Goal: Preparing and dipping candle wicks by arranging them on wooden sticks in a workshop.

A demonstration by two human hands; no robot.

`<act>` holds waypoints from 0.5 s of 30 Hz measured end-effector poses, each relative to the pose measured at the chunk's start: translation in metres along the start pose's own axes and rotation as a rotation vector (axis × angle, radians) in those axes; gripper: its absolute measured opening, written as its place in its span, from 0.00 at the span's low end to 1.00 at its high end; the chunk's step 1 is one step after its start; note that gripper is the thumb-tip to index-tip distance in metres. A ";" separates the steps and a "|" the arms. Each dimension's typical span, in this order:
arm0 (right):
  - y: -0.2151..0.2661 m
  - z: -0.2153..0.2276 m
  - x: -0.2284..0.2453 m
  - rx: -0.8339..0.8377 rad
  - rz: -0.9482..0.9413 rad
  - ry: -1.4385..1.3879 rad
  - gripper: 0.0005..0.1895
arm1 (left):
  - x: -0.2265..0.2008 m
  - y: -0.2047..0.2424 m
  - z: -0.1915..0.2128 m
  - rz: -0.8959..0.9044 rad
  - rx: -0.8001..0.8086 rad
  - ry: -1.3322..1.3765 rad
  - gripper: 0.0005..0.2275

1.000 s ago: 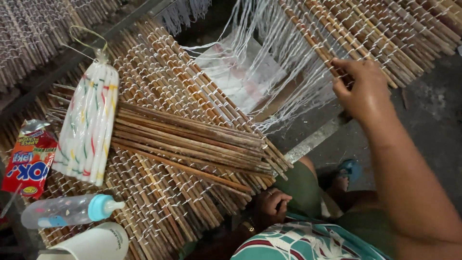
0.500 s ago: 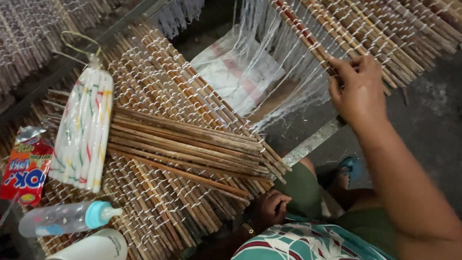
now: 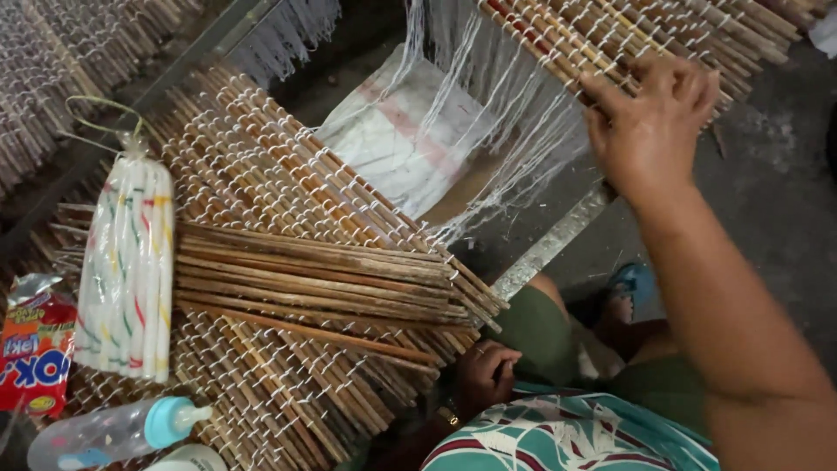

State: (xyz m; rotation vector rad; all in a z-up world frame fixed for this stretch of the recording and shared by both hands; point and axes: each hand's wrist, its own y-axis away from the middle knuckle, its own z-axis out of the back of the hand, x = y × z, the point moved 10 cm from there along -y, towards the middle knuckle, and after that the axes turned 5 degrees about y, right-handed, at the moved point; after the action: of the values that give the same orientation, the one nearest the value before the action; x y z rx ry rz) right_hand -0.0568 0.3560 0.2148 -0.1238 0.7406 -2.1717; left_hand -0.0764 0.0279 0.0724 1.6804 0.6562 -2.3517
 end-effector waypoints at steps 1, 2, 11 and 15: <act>0.001 0.000 -0.003 -0.016 0.017 0.006 0.19 | 0.002 0.001 0.001 0.039 -0.028 -0.019 0.11; 0.002 -0.002 -0.007 -0.013 0.010 0.009 0.19 | 0.002 0.000 0.001 0.040 -0.021 -0.018 0.11; 0.001 -0.019 -0.017 0.069 0.018 -0.116 0.21 | 0.003 -0.001 -0.001 0.056 0.023 -0.054 0.13; 0.001 -0.023 -0.018 0.110 0.021 -0.097 0.22 | 0.000 -0.002 -0.001 -0.020 0.034 -0.042 0.12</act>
State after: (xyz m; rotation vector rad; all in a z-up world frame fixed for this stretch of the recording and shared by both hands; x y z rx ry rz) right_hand -0.0517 0.3799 0.1983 -0.1624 0.5646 -2.1645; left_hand -0.0763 0.0297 0.0728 1.6405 0.6311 -2.4184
